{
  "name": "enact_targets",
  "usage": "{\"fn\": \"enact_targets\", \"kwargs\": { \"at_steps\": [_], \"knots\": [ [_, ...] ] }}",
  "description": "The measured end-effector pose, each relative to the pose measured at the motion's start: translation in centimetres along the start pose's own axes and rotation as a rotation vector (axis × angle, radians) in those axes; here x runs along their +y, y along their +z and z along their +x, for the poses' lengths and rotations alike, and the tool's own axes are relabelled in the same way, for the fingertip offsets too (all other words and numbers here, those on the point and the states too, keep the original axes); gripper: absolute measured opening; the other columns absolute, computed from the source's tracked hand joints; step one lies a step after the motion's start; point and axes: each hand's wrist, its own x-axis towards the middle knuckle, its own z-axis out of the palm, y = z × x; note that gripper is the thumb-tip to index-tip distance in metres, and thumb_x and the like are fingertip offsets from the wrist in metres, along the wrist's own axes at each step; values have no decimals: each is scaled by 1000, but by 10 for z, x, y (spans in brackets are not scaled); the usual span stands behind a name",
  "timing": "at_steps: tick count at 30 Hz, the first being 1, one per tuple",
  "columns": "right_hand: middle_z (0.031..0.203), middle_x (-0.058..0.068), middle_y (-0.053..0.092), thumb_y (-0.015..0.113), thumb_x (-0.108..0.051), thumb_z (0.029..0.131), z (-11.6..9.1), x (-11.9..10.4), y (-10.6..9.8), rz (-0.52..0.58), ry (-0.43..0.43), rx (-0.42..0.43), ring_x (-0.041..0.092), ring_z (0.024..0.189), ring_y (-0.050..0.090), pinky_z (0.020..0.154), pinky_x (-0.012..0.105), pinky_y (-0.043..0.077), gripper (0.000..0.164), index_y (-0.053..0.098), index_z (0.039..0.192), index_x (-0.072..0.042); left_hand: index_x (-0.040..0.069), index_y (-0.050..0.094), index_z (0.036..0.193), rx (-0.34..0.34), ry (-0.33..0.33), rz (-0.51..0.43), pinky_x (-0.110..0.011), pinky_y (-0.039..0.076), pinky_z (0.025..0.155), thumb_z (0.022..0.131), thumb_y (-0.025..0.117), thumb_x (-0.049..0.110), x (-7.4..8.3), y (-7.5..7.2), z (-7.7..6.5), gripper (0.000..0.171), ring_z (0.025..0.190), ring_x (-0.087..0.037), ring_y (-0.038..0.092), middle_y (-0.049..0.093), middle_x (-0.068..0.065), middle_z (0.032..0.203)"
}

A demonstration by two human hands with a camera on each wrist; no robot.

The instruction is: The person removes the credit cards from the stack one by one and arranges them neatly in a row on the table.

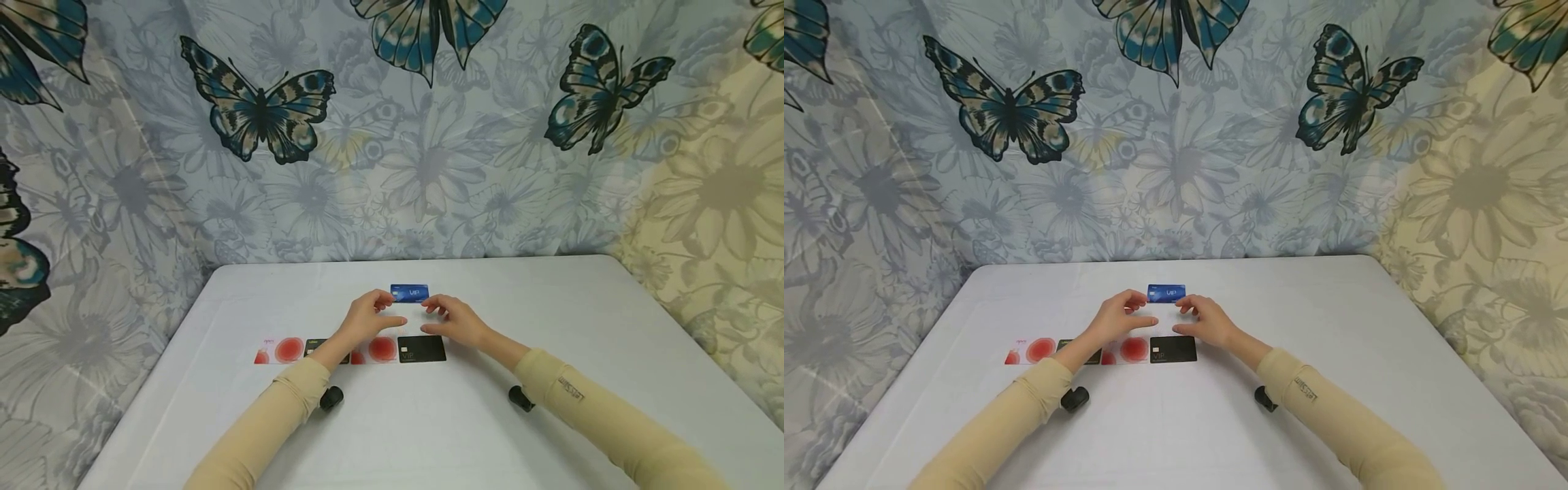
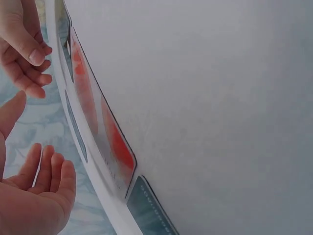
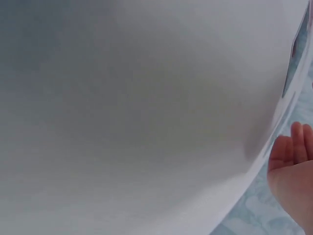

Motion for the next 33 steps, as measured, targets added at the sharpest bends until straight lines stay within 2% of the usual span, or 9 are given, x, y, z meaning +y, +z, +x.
{"fn": "enact_targets", "kwargs": {
  "at_steps": [5, 15, 23, 29, 33],
  "knots": [
    [106, 11, 64, 78, -22, 83, 12, 4, -2, -39, 42, -21, 26, 93, 53, 82, 39, 43, 48, 60, 122, 1, 2, 61, 120, 16, -43, -20, -40, 45, 96, 80, 82, 26, -4, 2, 13, 52, 110, -29, 55, 63, -15, 118],
    [104, 15, 63, 78, -20, 83, 29, 17, -6, -99, 89, 2, 28, 91, 53, 85, 43, 43, 49, 60, 121, 5, 1, 63, 117, 59, -94, 62, -38, 46, 92, 79, 83, 25, -8, 3, 33, 49, 106, -27, 57, 64, -13, 113],
    [110, 18, 61, 78, -23, 83, 43, 23, -10, -138, 172, 1, 34, 102, 50, 93, 48, 39, 53, 58, 124, 5, -2, 62, 117, 62, -77, 146, -38, 45, 94, 78, 83, 21, -18, 3, 48, 49, 106, -28, 58, 64, -15, 111],
    [113, 19, 60, 78, -25, 83, 49, 25, -10, -185, 184, -5, 37, 107, 46, 95, 50, 36, 55, 58, 126, 5, -4, 61, 118, 58, -51, 195, -39, 43, 96, 79, 82, 20, -21, 5, 56, 50, 107, -31, 56, 62, -18, 111],
    [115, 19, 58, 78, -27, 83, 52, 25, -9, -184, 207, -7, 38, 110, 45, 96, 50, 36, 57, 58, 127, 3, -4, 61, 119, 61, -59, 237, -41, 40, 97, 79, 81, 21, -21, 7, 59, 51, 108, -33, 52, 61, -18, 111]
  ]
}}
